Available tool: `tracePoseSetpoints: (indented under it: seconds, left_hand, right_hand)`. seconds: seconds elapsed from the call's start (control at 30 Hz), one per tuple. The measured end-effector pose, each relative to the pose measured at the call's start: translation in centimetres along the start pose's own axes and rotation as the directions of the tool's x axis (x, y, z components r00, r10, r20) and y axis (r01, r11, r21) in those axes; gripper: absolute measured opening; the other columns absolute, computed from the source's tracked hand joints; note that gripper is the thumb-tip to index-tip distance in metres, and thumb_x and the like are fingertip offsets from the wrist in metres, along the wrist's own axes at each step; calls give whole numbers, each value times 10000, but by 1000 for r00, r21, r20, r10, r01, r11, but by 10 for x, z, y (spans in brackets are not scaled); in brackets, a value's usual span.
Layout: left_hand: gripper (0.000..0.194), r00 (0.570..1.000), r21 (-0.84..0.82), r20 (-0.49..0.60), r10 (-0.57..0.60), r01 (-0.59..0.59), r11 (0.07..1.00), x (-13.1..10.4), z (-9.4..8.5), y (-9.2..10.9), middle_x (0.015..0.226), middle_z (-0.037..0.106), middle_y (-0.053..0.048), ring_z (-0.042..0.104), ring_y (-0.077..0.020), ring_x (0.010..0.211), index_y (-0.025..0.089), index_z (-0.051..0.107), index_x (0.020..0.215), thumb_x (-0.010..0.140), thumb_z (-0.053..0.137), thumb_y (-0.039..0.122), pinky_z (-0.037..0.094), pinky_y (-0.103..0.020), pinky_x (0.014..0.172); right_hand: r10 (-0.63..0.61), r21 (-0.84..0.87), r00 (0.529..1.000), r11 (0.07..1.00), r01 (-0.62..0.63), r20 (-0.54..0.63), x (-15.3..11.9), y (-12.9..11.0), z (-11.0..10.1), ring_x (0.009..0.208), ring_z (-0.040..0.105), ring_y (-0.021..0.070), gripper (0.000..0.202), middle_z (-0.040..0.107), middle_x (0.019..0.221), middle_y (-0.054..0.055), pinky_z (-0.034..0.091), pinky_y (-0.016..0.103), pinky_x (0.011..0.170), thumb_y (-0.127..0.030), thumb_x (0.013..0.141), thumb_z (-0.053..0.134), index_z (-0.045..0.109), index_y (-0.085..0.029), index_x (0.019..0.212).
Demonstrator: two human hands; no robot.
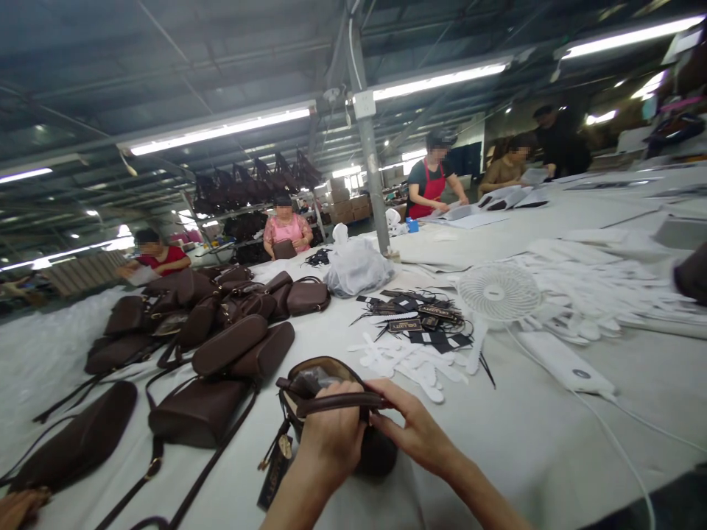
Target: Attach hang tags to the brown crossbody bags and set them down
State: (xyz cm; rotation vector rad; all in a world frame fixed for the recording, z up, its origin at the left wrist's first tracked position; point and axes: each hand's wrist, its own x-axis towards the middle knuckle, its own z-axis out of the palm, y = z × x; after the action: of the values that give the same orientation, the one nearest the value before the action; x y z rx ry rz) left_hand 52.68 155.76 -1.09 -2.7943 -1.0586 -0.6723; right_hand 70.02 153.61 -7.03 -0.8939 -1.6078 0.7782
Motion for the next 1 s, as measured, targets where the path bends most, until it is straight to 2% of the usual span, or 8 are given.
tracePoseSetpoints:
  seconds: [0.2,0.4,0.57,0.67,0.77,0.83,0.9,1.0]
  left_hand:
    - [226,997,89,-69,27,-21,996,-2,2,5,939,672,-86,624,-256,834,179,591,1015,830,477,117,502,-394,742]
    - [73,997,111,34,68,-71,991,4,-12,9,852,654,-37,591,-225,775,209,577,856,806,565,157,439,-342,662]
    - [84,985,186,6,175,-173,967,-4,-9,1,749,601,-26,532,-202,709,194,547,747,815,593,212,372,-323,611]
    - [136,979,152,-30,202,-195,969,-10,-10,-5,713,576,-16,500,-178,669,188,526,698,826,570,195,342,-315,591]
    - [167,978,104,-110,175,-164,981,-12,-12,-7,693,562,-14,494,-167,664,187,539,692,859,523,188,337,-312,601]
    - [149,975,77,-150,164,-153,985,-11,-11,-6,695,566,-16,507,-172,682,195,578,741,872,507,194,347,-316,624]
    - [126,971,36,-181,154,-150,988,-10,-7,-2,700,575,-14,520,-172,686,205,607,804,871,502,190,354,-316,630]
    - [137,952,12,-292,90,-90,996,-11,-2,2,701,585,-18,529,-180,699,206,616,803,865,495,188,371,-327,650]
  right_hand:
    - [-81,-20,981,997,79,-176,10,-12,16,846,617,195,168,664,879,45,513,324,780,-295,874,567,704,-234,952]
    - [221,222,951,960,-173,-216,7,1,21,663,637,177,448,660,735,-29,519,312,669,-191,700,693,560,-216,1127]
    - [308,330,935,913,-240,-173,-2,7,24,661,639,174,368,665,701,-32,509,298,660,-186,683,732,550,-221,1001]
    - [282,391,958,889,-239,-56,-14,13,23,870,678,224,337,716,909,55,530,342,786,-256,761,688,583,-214,1079]
    - [197,289,978,942,-169,-71,-24,25,30,1168,581,286,540,616,1274,116,512,379,910,-295,733,696,549,-232,1249]
    - [115,100,981,990,-100,-158,-25,30,41,1231,524,321,680,559,1349,114,500,405,945,-290,644,746,525,-234,1285]
    - [59,-65,963,995,-79,-264,-19,28,55,1133,579,333,630,630,1220,113,506,429,922,-303,615,749,555,-206,1206]
    - [106,-123,922,979,-163,-373,-4,16,73,816,651,280,296,694,859,69,542,388,747,-348,698,663,599,-194,942]
